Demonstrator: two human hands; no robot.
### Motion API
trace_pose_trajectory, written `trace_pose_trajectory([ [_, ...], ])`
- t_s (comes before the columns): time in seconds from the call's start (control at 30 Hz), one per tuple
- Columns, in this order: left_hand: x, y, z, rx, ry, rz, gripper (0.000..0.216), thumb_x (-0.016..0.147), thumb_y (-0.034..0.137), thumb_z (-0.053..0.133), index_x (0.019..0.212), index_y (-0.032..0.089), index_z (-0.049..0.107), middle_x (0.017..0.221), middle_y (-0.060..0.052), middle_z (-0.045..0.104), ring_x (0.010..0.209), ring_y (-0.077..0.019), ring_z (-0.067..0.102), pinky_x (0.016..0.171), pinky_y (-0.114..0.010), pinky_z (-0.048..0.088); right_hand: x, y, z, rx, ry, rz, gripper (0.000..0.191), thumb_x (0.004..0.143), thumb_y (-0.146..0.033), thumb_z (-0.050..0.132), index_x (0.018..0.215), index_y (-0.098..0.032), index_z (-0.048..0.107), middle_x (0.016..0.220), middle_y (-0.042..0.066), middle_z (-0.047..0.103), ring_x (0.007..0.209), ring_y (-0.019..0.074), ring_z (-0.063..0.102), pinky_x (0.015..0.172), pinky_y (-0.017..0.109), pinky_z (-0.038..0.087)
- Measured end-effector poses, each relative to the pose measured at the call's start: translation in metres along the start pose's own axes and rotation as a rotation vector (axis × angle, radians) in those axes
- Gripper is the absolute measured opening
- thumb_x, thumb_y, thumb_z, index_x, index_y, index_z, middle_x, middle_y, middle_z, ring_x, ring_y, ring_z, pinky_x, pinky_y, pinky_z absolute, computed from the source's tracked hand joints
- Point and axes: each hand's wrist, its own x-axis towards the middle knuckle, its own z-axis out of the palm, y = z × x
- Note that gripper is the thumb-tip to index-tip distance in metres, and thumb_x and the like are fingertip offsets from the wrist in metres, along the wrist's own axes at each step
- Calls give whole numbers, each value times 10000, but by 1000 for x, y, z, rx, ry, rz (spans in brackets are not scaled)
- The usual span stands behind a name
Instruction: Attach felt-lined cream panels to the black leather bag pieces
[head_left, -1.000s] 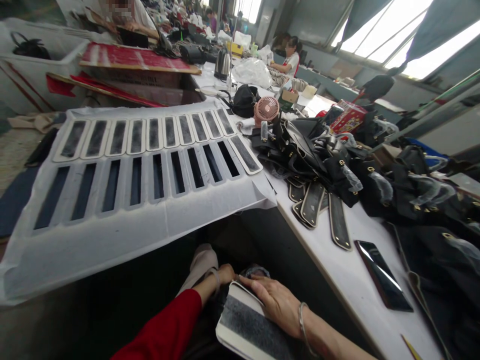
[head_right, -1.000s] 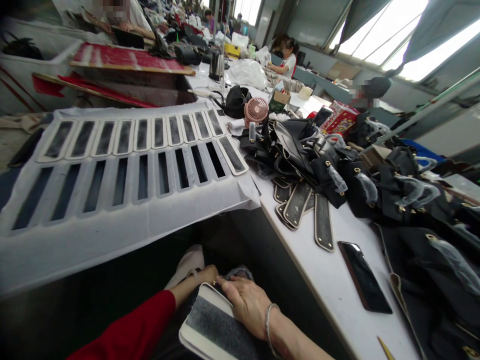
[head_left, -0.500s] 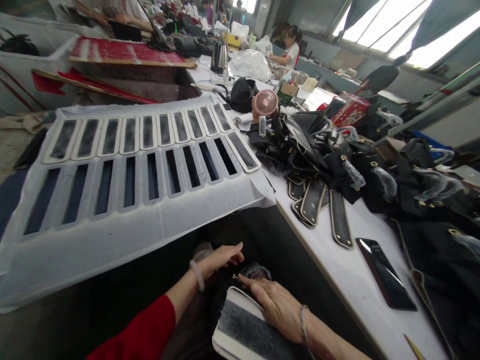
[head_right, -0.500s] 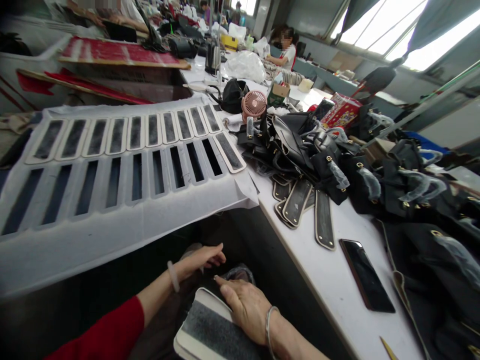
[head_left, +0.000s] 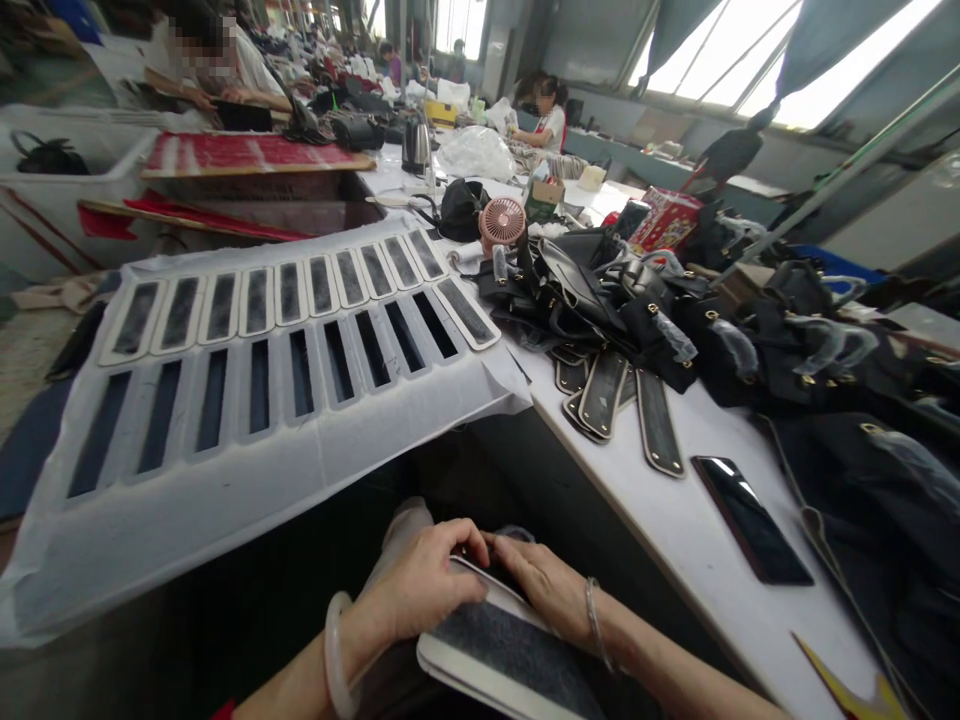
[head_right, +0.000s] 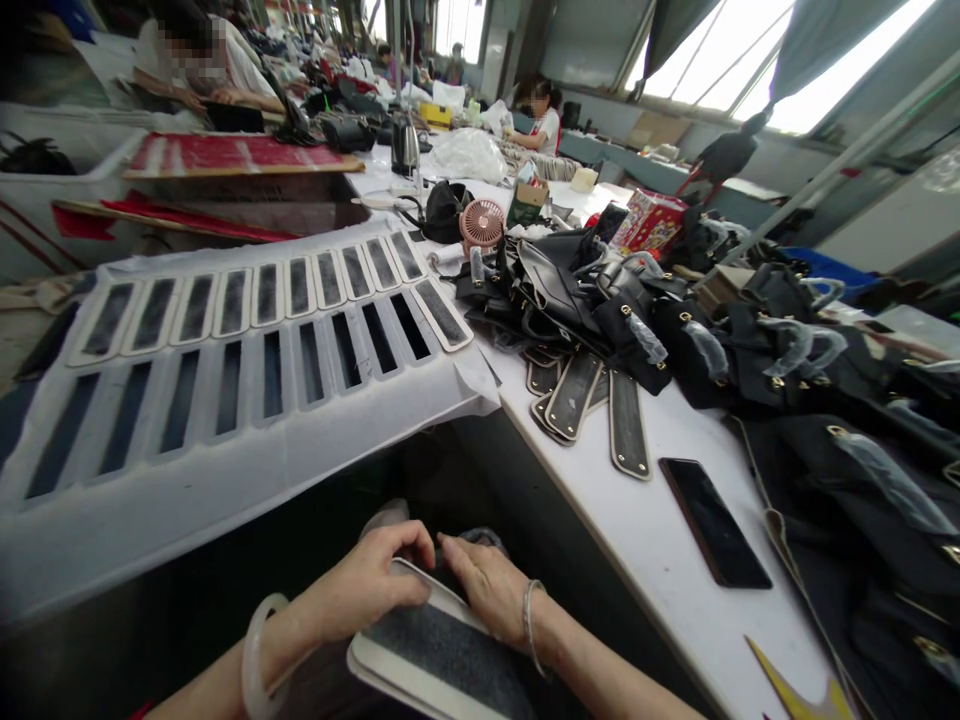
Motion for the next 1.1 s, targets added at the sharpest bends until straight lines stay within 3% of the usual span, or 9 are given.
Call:
trace_pose_trajectory([
  [0.23,-4,-7,2,-32,-5,-1,173,654,202,622,824,209,654,755,49,601,722,-144,546,611,-218,394,2,13,8,-64,-59,-68,609,1009,-541,144,831,-198,615,756,13,582,699,157,523,687,270,394],
  [0.33,-6,-8,-1,-30,-11,21,173,676,221,651,848,208,663,759,51,604,771,-150,556,660,-219,405,2,14,10,-84,-75,-80,635,992,-592,153,841,-191,622,718,7,548,658,150,495,653,267,382],
  [0.53,-9,-9,-15,-8,-72,133,184,699,238,712,881,240,687,871,49,635,877,-160,563,774,-228,406,5,7,9,-89,-113,-88,657,972,-640,164,1041,-214,660,872,41,656,778,192,598,727,280,433],
  [0.7,-8,-16,-20,-56,-114,166,242,701,296,763,926,240,694,933,33,647,914,-175,560,806,-242,405,7,3,9,-118,-122,-50,658,975,-634,162,1085,-231,671,940,52,699,836,217,646,744,293,449],
  [0.83,-10,-26,-21,-192,-162,135,401,725,512,742,995,221,686,911,14,657,843,-173,578,734,-245,432,6,-2,10,-192,-72,-43,632,975,-627,196,1113,-242,678,948,61,721,839,231,665,730,302,446],
  [0.9,-9,-36,-20,-273,-175,104,552,772,679,605,1026,197,688,913,-14,671,839,-186,596,743,-265,453,6,-5,10,-228,-53,-42,621,980,-611,205,1169,-242,668,979,75,735,869,243,681,750,311,457],
  [1.0,0,-61,-10,-366,-51,-19,720,888,738,286,1066,152,665,1041,-77,674,986,-226,605,863,-323,459,7,-10,9,-219,-61,-12,640,985,-598,194,1298,-229,613,1177,97,704,1059,268,665,873,333,470],
  [1.03,5,-71,-5,-385,5,-77,713,909,714,260,1086,142,647,1084,-91,664,1037,-236,597,892,-341,454,8,-12,9,-207,-69,1,651,984,-601,191,1329,-223,593,1250,99,670,1130,273,635,921,339,460],
  [1.1,15,-91,9,-407,59,-180,611,912,658,387,1111,128,619,1051,-92,669,1008,-237,616,878,-364,471,8,-13,8,-195,-81,15,660,981,-611,183,1367,-230,559,1315,88,629,1198,273,596,966,347,446],
])
